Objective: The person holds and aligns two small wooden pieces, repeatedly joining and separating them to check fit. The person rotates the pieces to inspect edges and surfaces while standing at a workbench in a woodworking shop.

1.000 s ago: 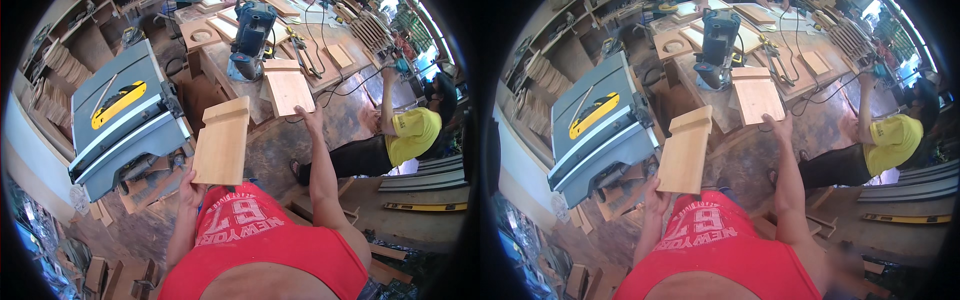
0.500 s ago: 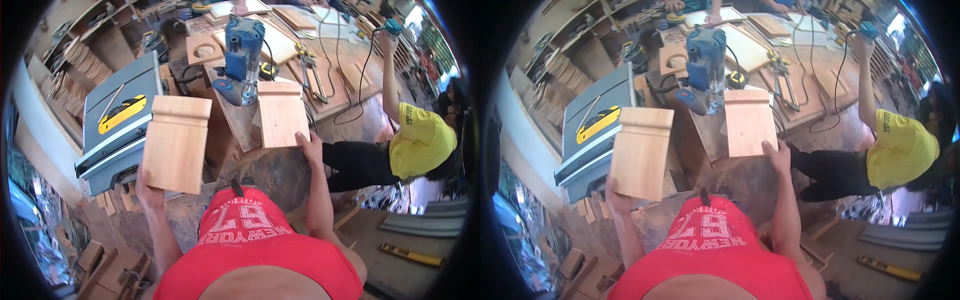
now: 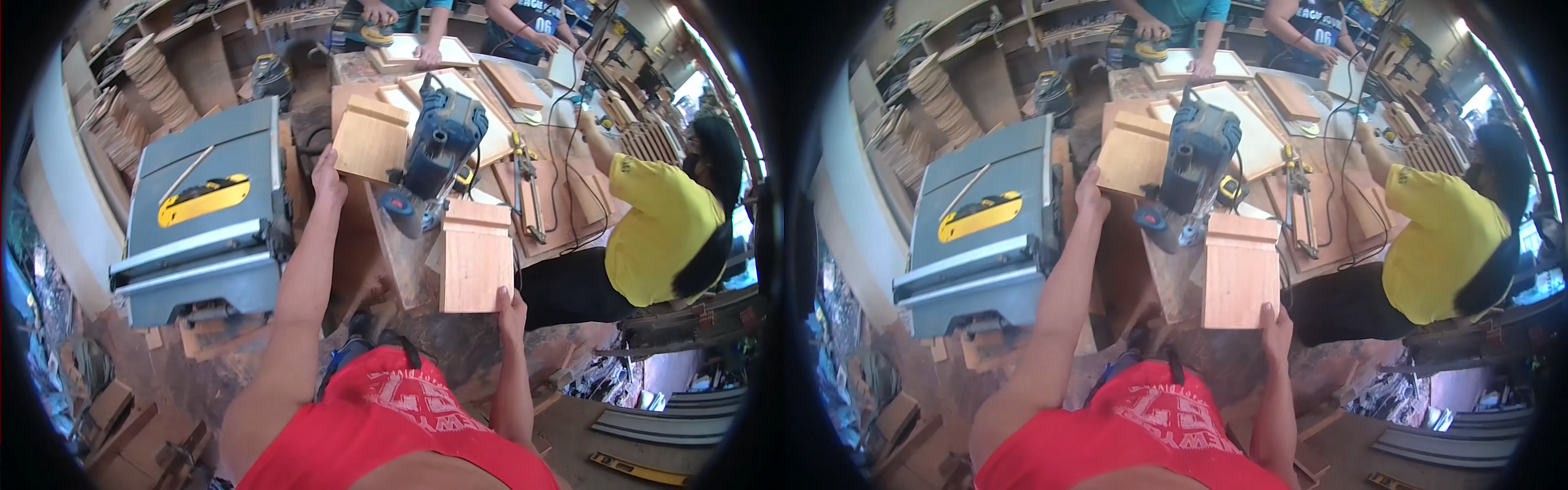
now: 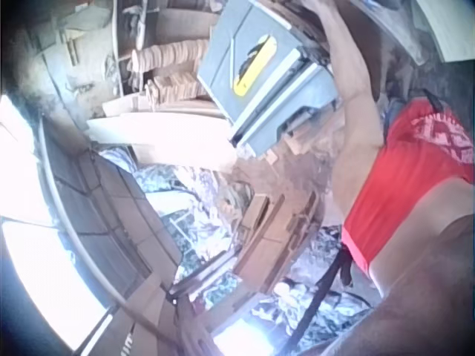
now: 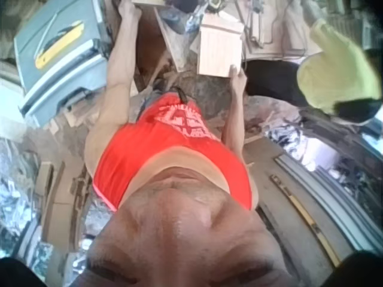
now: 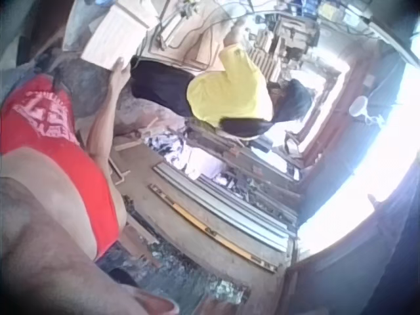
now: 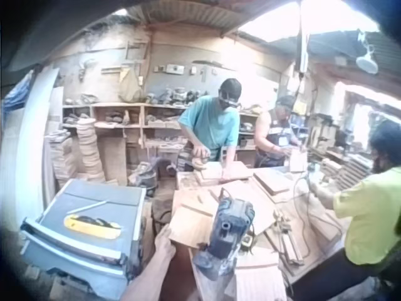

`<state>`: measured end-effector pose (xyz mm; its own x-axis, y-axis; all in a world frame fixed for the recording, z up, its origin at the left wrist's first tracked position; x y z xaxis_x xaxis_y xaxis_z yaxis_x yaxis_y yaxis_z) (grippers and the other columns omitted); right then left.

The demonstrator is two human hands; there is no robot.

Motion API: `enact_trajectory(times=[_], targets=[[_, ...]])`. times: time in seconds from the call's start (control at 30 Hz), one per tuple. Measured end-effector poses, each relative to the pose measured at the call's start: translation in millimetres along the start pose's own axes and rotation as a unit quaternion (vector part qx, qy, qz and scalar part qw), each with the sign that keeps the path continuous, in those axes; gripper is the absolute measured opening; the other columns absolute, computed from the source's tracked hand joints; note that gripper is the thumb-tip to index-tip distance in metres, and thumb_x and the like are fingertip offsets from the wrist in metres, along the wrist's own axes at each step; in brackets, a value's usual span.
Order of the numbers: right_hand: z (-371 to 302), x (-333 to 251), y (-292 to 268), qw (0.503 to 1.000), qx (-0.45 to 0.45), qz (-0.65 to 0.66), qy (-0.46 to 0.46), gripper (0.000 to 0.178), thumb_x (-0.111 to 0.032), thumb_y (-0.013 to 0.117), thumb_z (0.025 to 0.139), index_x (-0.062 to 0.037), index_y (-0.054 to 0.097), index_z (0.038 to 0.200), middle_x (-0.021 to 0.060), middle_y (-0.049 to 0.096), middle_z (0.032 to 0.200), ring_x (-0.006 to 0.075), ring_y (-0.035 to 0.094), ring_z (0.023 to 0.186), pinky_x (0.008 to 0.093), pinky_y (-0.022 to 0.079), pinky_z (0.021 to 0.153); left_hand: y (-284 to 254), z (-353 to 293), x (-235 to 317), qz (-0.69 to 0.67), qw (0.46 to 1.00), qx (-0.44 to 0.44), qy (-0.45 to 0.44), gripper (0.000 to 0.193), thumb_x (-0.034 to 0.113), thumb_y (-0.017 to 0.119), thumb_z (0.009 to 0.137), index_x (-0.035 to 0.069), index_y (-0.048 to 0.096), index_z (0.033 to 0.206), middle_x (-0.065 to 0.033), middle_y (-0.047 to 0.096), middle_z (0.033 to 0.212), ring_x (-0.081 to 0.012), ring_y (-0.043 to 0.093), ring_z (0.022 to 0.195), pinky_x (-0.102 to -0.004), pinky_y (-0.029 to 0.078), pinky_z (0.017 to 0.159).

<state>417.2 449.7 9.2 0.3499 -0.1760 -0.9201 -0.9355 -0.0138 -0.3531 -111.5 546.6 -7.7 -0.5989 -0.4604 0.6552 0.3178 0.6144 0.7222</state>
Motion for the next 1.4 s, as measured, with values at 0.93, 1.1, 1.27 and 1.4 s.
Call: enact_trajectory(times=[0.93,1.1,1.27,1.4], targets=[[30.8,-37.4,0.3,0.994,-0.061,-0.04,0.078,0.048,-0.035,0.062,0.103,0.0062,0.066,0.128,0.0075,0.071,0.108,0.0126,0.062,0.094,0.0292,0.05,0.082,15.3,-299.8,-106.5,0.455,0.806,-0.379,-0.015,0.092,0.042,0.065,0.095,-0.019,0.025,0.151,-0.0403,0.034,0.154,-0.0496,0.035,0.145,-0.0488,0.029,0.122],[31.4,-33.6,-4.6,0.994,-0.065,0.003,0.09,0.049,-0.035,0.064,0.102,0.0065,0.066,0.128,0.0069,0.071,0.109,0.0127,0.062,0.094,0.0285,0.049,0.082,14.3,-304.7,-114.7,0.494,0.78,-0.384,0.007,0.098,0.034,0.069,0.089,-0.022,0.017,0.15,-0.0426,0.026,0.156,-0.0519,0.029,0.147,-0.0504,0.025,0.124],[34.4,-18.4,-3.1,0.995,-0.018,0.064,0.072,0.046,-0.032,0.061,0.104,0.0078,0.067,0.125,0.0059,0.071,0.106,0.0114,0.062,0.092,0.0275,0.049,0.08,27.4,-302.3,-98.3,0.493,0.763,-0.416,0.04,0.107,0.03,0.079,0.083,-0.012,0.014,0.157,-0.0374,0.027,0.159,-0.0471,0.029,0.15,-0.0469,0.027,0.124],[38.7,-15.9,-6.2,0.998,0.008,0.03,0.052,0.045,-0.031,0.057,0.105,0.0098,0.067,0.121,0.0038,0.069,0.101,0.01,0.061,0.087,0.0273,0.049,0.078,-2.7,-296.1,-79.0,0.463,0.736,-0.494,-0.002,0.113,0.027,0.085,0.079,-0.004,0.014,0.161,-0.0345,0.028,0.16,-0.0442,0.033,0.149,-0.0452,0.03,0.122]])
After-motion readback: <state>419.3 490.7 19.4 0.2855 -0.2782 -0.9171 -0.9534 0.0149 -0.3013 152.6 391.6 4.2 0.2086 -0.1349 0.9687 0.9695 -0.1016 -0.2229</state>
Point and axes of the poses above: each hand's wrist, its own z-axis towards the middle knuckle, its own y-axis out of the palm, x = y × z, the point moved 3 cm from there along z, towards the middle knuckle
